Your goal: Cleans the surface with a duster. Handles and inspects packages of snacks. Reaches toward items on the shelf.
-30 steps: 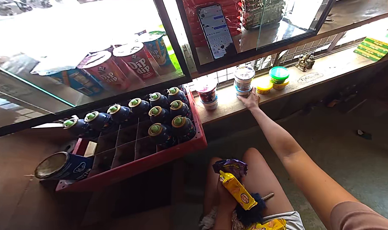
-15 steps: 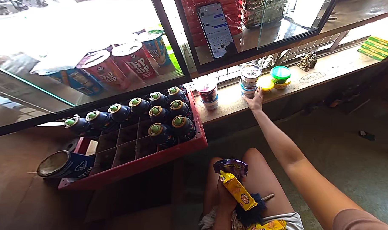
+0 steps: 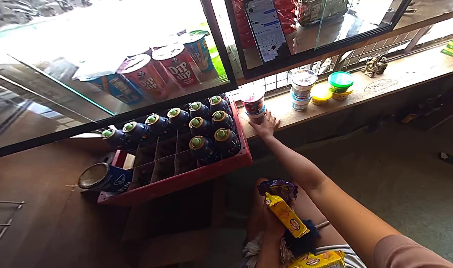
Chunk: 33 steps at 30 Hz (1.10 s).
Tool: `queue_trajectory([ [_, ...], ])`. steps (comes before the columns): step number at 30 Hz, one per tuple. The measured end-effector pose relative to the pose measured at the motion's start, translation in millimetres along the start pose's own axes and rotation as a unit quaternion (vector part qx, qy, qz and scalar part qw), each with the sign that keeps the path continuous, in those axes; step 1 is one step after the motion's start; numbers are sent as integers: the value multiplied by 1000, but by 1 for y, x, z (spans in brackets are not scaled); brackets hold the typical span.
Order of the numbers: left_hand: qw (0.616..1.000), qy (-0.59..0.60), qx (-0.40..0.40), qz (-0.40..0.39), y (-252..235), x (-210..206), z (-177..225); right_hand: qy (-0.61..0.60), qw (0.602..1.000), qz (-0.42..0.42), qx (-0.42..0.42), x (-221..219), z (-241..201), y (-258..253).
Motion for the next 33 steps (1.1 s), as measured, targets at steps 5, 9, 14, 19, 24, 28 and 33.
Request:
queue_trajectory([
  [5, 998, 53, 22, -8, 0, -2, -2, 10, 1000, 13, 12, 2, 2, -10],
  [9, 995, 76, 44, -38, 0, 2, -6, 41, 998, -45, 4, 8, 0, -18],
  [14, 997, 64, 42, -31, -1, 2, -7, 3, 999, -49, 6, 8, -6, -19],
  [19, 999, 26, -4, -29, 0, 0, -1, 0, 1000, 7, 10, 18, 9, -30],
  [24, 998, 45, 28, -32, -1, 4, -8, 19, 998, 57, -28, 49, 22, -42],
  [28, 998, 41, 22, -40, -1, -2, -7, 3, 997, 78, -14, 62, 32, -48],
  [33, 997, 48, 16, -53, -1, -2, -5, -8, 997, 80, -10, 65, 39, -50],
])
Point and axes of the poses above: each hand's wrist, its own y-axis away from the middle knuckle, its own x-axis out of the back of the hand, z = x × y, the point moved 3 cm from there along -y, towards the middle knuckle, and after that the axes turned 12 degrees about -x, right-handed, at the moved point
